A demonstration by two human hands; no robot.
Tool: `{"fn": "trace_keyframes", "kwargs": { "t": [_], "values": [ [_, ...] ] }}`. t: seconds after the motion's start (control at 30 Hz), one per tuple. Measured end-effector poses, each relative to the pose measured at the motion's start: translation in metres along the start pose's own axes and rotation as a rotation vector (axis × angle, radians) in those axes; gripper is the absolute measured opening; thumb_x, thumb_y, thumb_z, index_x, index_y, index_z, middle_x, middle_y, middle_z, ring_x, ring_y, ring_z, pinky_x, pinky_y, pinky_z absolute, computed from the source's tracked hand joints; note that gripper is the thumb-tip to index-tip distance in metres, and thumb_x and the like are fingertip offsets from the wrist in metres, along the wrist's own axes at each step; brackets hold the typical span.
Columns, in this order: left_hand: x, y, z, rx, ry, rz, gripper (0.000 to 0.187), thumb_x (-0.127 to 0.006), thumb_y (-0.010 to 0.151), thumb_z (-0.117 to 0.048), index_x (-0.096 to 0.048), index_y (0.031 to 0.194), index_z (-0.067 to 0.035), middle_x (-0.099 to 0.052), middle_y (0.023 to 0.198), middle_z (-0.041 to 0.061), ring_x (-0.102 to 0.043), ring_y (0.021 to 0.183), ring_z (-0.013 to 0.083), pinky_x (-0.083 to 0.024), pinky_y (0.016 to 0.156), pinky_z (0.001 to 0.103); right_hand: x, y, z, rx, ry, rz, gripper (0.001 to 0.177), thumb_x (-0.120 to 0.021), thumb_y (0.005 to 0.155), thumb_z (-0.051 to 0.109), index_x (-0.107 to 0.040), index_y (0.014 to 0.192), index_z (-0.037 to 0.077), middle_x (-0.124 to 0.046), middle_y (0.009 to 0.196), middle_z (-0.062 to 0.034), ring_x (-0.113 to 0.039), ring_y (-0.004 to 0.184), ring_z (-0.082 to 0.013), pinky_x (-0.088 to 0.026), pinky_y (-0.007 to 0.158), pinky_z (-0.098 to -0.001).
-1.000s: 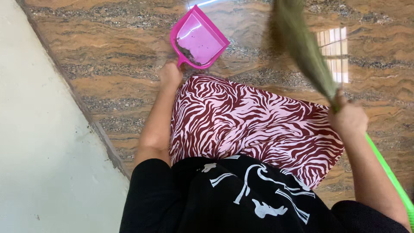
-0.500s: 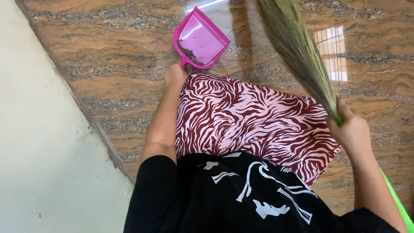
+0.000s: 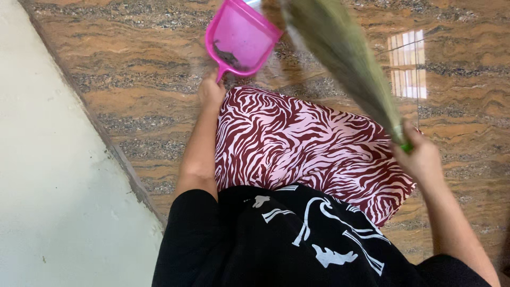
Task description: The person sweeps debris on a tiled floor using a broom and a pink dustpan, then walks to a different room and empties the dustpan into a black trash bag.
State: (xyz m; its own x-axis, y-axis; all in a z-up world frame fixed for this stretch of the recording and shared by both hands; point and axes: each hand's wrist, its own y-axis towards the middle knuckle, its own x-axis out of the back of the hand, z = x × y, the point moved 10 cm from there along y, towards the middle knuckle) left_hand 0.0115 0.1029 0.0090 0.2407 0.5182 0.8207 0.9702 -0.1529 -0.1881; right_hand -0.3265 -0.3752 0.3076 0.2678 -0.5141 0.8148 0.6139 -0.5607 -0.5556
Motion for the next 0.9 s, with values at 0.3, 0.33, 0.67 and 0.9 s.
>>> {"fn": "trace_keyframes", "kwargs": {
  "t": [0.3, 0.33, 0.67, 0.9],
  "values": [
    [0.072, -0.005, 0.056, 0.321, -0.337, -0.098, 0.044, -0.067, 0.098, -0.006, -0.065, 0.141, -0.016, -0.074, 0.114, 0.011, -0.067, 0.087, 0.0191, -0.052, 0.070, 0.034, 0.037, 0.095, -0.057, 0.390, -0.105, -0.245, 0.064, -0.079, 0.103, 0.023, -0.052, 0.158, 0.003, -0.069, 0.123, -0.0233, -0.069, 0.107, -0.0266, -0.058, 0.093, -0.0402],
    [0.086, 0.001, 0.062, 0.256, -0.333, -0.206, 0.047, -0.069, 0.095, -0.003, -0.066, 0.140, -0.014, -0.074, 0.117, 0.011, -0.068, 0.092, 0.0159, -0.054, 0.075, 0.031, 0.032, 0.105, -0.055, 0.481, -0.131, -0.271, 0.062, -0.080, 0.104, 0.024, -0.054, 0.155, 0.002, -0.068, 0.126, -0.0232, -0.069, 0.111, -0.0268, -0.057, 0.097, -0.0398],
    [0.114, -0.044, 0.055, -0.098, -0.462, -0.478, 0.047, -0.067, 0.100, 0.008, -0.058, 0.146, 0.002, -0.066, 0.139, 0.019, -0.067, 0.121, 0.0246, -0.053, 0.102, 0.037, -0.190, 0.216, -0.056, 0.630, -0.218, 0.127, 0.060, -0.071, 0.094, 0.032, -0.058, 0.151, 0.027, -0.069, 0.127, -0.0148, -0.066, 0.109, -0.0336, -0.057, 0.094, -0.0464],
    [0.062, -0.107, -0.001, 0.241, -0.680, -0.295, 0.050, -0.065, 0.098, 0.005, -0.057, 0.147, 0.001, -0.067, 0.128, 0.015, -0.065, 0.101, 0.0180, -0.053, 0.088, 0.031, -0.248, 0.261, -0.054, 0.507, -0.365, 0.054, 0.060, -0.067, 0.098, 0.037, -0.048, 0.154, 0.045, -0.064, 0.129, -0.0173, -0.060, 0.119, -0.0406, -0.039, 0.104, -0.0678]
  ]
}}
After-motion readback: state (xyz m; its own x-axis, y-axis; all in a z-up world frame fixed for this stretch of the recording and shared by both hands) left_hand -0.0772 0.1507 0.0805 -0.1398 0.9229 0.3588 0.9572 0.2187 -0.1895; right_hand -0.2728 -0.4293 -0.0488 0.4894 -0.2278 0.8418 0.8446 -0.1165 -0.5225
